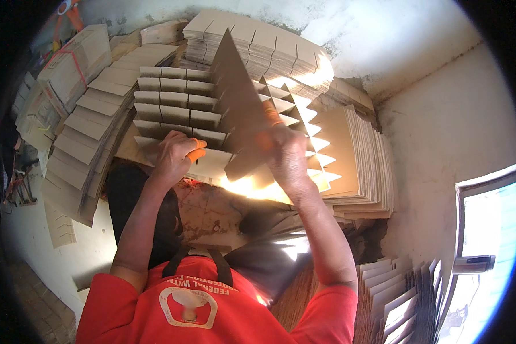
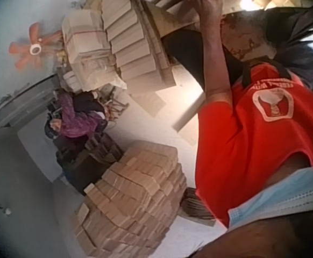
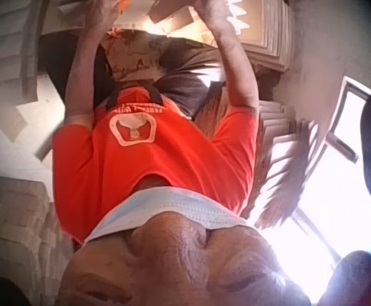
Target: The person assembles flat cardboard pieces into box-like structures by folding along pre-scored lines and interlocking tabs. The person handles each piece individually, folds it into shape, and places it into a growing stack of assembled units.
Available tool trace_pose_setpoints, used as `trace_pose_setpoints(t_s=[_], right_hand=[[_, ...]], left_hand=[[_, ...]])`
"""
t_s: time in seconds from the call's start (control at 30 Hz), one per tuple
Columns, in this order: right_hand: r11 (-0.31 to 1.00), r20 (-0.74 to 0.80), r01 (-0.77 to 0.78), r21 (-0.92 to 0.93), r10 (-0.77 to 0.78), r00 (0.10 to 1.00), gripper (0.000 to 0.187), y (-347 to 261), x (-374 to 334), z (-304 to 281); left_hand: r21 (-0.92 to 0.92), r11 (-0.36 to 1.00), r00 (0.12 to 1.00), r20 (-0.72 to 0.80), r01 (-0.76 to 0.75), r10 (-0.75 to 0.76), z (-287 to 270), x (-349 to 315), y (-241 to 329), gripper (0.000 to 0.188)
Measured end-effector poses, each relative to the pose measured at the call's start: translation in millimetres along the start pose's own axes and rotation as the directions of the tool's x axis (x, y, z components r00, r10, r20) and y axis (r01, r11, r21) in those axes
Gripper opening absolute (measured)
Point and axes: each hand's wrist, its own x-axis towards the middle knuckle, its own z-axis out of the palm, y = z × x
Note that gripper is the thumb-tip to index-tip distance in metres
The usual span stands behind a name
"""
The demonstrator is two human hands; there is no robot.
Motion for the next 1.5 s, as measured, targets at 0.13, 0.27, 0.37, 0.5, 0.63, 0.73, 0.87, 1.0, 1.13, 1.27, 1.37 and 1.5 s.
trace_pose_setpoints(t_s=[0.13,0.27,0.37,0.5,0.63,0.73,0.87,1.0,1.13,1.27,1.37,1.5], right_hand=[[0.961,0.140,-0.251,0.118,0.234,0.962,0.058,-8,-3,21],[0.970,0.250,-0.233,0.073,0.208,0.945,0.063,-20,14,8],[0.934,0.307,-0.318,0.164,0.258,0.916,0.066,-36,26,4],[0.935,0.294,-0.307,0.177,0.247,0.923,0.065,-35,23,16],[0.977,0.298,-0.039,-0.209,0.101,0.949,0.063,-28,23,11],[0.940,0.319,-0.052,-0.338,0.166,0.933,0.063,-29,30,3],[0.999,0.329,-0.024,-0.024,0.031,0.944,0.060,-29,16,13],[0.998,0.279,0.039,-0.050,-0.023,0.960,0.025,-25,9,16],[0.981,0.212,0.174,-0.087,-0.153,0.965,0.014,-16,-1,16],[0.977,0.307,0.197,-0.076,-0.165,0.937,0.014,8,-25,39],[0.991,0.280,0.127,-0.038,-0.112,0.954,0.013,8,-29,37],[0.983,0.194,0.045,-0.178,-0.010,0.981,0.016,-9,-22,28]], left_hand=[[0.002,1.000,1.000,0.006,0.010,-0.010,3,0,-4,0.013],[0.010,0.999,0.999,0.018,0.045,-0.045,5,1,-7,0.012],[0.000,0.998,0.998,0.010,0.067,-0.067,7,0,-9,0.013],[-0.025,0.999,0.999,-0.005,0.032,-0.032,11,2,-10,0.015],[-0.010,0.997,0.997,-0.005,0.075,-0.075,9,3,-10,0.014],[-0.010,0.997,0.997,0.021,0.081,-0.081,6,1,-12,0.014],[0.011,0.995,0.995,0.021,0.099,-0.099,6,2,-7,0.014],[0.010,0.995,0.995,0.023,0.097,-0.097,8,5,-12,0.015],[0.030,0.994,0.991,0.076,0.107,-0.109,5,1,-8,0.015],[0.031,0.991,0.987,0.096,0.128,-0.131,7,4,-3,0.014],[0.039,0.986,0.982,0.095,0.162,-0.165,4,3,-1,0.014],[0.040,0.987,0.984,0.090,0.154,-0.157,4,2,-5,0.015]])
